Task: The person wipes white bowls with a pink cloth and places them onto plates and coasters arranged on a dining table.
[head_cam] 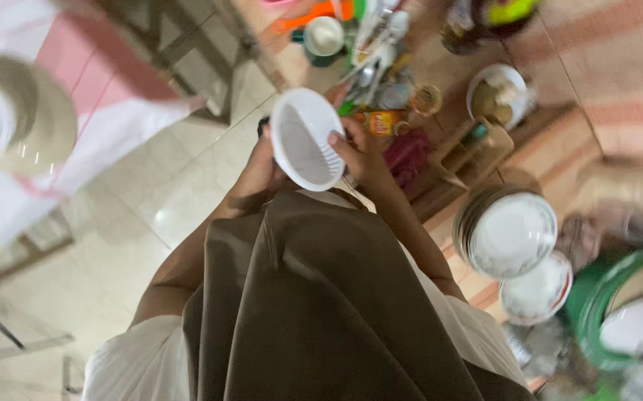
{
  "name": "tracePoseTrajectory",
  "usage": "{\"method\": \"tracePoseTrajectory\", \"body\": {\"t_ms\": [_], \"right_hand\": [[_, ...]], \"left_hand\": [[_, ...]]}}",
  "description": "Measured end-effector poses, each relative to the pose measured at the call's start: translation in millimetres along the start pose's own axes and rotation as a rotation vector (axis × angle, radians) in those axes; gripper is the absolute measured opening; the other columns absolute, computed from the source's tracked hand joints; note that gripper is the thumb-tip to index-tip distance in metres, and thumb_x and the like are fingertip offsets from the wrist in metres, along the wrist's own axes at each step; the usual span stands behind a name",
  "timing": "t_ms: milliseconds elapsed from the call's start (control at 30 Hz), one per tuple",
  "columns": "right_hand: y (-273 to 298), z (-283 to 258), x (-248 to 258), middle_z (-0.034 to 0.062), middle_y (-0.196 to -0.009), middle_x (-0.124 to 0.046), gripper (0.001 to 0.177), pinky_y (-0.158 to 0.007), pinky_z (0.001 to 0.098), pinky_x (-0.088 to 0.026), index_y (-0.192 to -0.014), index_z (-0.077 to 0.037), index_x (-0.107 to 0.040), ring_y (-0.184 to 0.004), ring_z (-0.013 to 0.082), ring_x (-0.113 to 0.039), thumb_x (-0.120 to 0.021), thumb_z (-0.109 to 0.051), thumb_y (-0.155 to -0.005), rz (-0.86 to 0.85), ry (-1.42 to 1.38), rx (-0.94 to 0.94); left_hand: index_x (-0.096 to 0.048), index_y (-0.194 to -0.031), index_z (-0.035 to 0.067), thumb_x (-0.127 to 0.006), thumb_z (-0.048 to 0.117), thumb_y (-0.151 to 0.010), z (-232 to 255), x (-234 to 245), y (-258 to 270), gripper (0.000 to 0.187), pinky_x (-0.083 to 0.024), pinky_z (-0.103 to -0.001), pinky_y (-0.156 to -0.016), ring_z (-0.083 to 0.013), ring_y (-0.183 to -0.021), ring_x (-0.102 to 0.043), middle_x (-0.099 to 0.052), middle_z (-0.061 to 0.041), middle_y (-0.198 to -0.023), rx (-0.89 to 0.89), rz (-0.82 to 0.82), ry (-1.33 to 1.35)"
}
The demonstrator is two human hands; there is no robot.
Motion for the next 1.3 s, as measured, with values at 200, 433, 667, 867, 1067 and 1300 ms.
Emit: {"method": "tracePoseTrajectory", "body": {"t_ms": [200, 433, 667, 867, 1067, 1300], "right_hand": [[-14, -7, -27, 0.0026, -0.093, -0.066, 0.028, -0.055, 0.0225, -0.045, -0.126, -0.001, -0.061, -0.068, 0.0047, -0.056, -0.063, -0.014, -0.103, -0.111, -0.002, -0.005], [-21, -39, -80, 0.0022, -0.103, -0.069, 0.029, -0.061, 0.0215, -0.050, -0.129, -0.002, -0.061, -0.073, 0.0049, -0.061, -0.063, -0.016, -0.103, -0.186, 0.020, -0.042], [-26, -34, -169, 0.0031, -0.105, -0.070, 0.039, -0.060, 0.0225, -0.051, -0.135, -0.001, -0.059, -0.074, 0.0063, -0.063, -0.066, -0.021, -0.103, -0.329, -0.121, -0.055], [-18, -10, -285, 0.0053, -0.102, -0.071, 0.040, -0.061, 0.0240, -0.052, -0.135, 0.001, -0.061, -0.076, 0.0092, -0.065, -0.069, -0.022, -0.103, -0.410, -0.042, -0.070], [-3, 13, -406, 0.0051, -0.100, -0.069, 0.037, -0.064, 0.0270, -0.059, -0.136, 0.000, -0.057, -0.077, 0.0106, -0.068, -0.065, -0.021, -0.107, -0.602, -0.121, -0.074], [29, 23, -536, 0.0054, -0.100, -0.071, 0.034, -0.066, 0.0284, -0.061, -0.131, -0.002, -0.059, -0.079, 0.0117, -0.071, -0.064, -0.020, -0.103, -0.806, -0.066, -0.142]], "left_hand": [[-0.036, -0.156, 0.006, -0.053, 0.057, -0.104, 30, 21, 69, 0.074, -0.041, -0.040, -0.116, -0.0228, -0.139, -0.048, -0.048, -0.010, -0.150, -0.151, 0.138, -0.349], [-0.045, -0.150, 0.005, -0.051, 0.046, -0.106, 64, 49, 118, 0.060, -0.047, -0.037, -0.111, -0.0204, -0.131, -0.056, -0.058, -0.009, -0.141, -0.295, 0.390, -0.421], [-0.050, -0.150, 0.006, -0.052, 0.050, -0.104, 98, 94, 195, 0.063, -0.051, -0.038, -0.104, -0.0193, -0.120, -0.062, -0.065, -0.009, -0.131, -0.349, 0.555, -0.407], [-0.051, -0.149, 0.007, -0.054, 0.050, -0.102, 145, 146, 293, 0.063, -0.051, -0.040, -0.103, -0.0191, -0.122, -0.062, -0.065, -0.008, -0.133, -0.423, 0.679, -0.312], [-0.054, -0.146, 0.009, -0.055, 0.048, -0.102, 181, 199, 393, 0.059, -0.052, -0.038, -0.100, -0.0171, -0.118, -0.063, -0.065, -0.007, -0.131, -0.477, 0.782, -0.178], [-0.056, -0.144, 0.008, -0.056, 0.047, -0.103, 198, 251, 501, 0.056, -0.055, -0.035, -0.096, -0.0153, -0.112, -0.065, -0.067, -0.007, -0.126, -0.581, 0.945, -0.112]]}}
Point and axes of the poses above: each hand's wrist, its own y-axis away from the middle knuckle, its own x-axis out of the back of the hand, z = x × y, the point moved 6 cm from there along -y, towards the middle knuckle
